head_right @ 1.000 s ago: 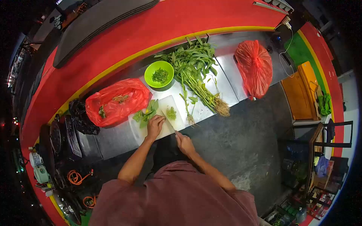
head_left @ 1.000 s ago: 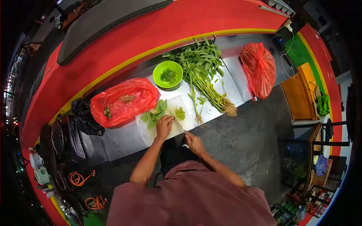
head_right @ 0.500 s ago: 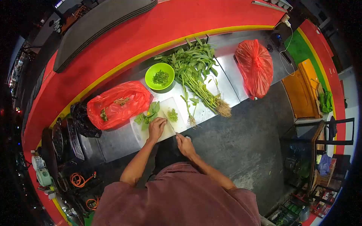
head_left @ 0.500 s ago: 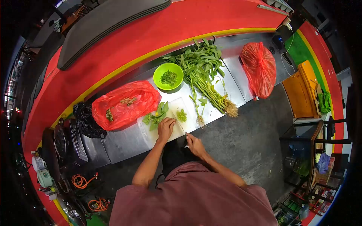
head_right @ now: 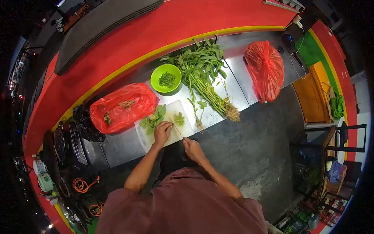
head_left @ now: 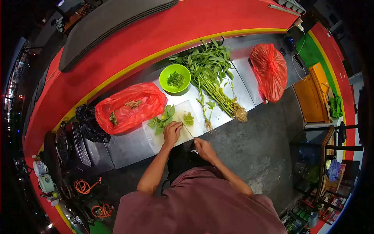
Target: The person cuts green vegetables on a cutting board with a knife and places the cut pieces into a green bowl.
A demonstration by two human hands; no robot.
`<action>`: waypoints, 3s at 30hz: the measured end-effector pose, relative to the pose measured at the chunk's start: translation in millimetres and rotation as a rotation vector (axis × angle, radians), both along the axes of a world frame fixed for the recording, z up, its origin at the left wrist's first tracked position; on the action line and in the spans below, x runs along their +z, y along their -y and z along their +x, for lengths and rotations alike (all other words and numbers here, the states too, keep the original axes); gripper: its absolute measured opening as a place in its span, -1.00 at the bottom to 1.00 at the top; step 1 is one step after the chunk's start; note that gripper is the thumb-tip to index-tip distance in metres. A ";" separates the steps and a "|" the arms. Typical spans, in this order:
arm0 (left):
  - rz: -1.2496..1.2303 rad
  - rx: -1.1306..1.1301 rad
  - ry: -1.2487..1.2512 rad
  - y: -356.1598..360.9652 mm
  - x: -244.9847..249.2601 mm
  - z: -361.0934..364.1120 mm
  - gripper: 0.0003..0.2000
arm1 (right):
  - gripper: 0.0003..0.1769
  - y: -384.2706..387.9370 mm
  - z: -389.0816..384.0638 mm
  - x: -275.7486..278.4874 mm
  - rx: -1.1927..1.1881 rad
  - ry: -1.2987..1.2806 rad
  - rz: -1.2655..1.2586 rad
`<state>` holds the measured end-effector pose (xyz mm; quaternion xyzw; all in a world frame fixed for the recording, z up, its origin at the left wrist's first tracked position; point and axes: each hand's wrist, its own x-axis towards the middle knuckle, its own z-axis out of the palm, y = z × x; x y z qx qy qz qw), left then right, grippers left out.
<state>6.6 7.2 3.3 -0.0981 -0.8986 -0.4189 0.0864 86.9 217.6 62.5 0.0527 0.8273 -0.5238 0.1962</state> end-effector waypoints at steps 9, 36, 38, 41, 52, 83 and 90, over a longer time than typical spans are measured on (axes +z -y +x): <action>-0.011 0.003 0.003 0.3 -4.9 2.2 -0.88 | -0.58 13.5 4.3 -18.7 0.035 -0.160 0.095; -0.047 0.019 -0.025 -2.0 -11.9 8.3 -0.88 | -0.58 23.6 -28.5 -18.7 0.010 -0.017 -0.003; -0.030 0.031 -0.019 -1.7 -10.5 5.6 -0.88 | -0.58 26.6 -32.2 -22.2 -0.001 -0.079 0.011; -0.005 0.038 0.046 -1.4 -10.1 5.0 -0.90 | -0.57 26.3 -23.6 -27.9 -0.034 -0.121 0.018; -0.037 -0.014 -0.090 0.8 -9.4 9.9 -0.89 | -0.57 33.0 -28.5 -52.5 0.006 -0.236 0.037; -0.014 -0.001 -0.010 1.8 -9.7 6.7 -0.89 | -0.59 28.6 -26.7 -37.7 -0.020 -0.160 -0.010; -0.005 0.008 -0.010 2.0 -12.6 7.0 -0.89 | -0.58 38.8 -34.1 -61.1 -0.004 -0.259 0.030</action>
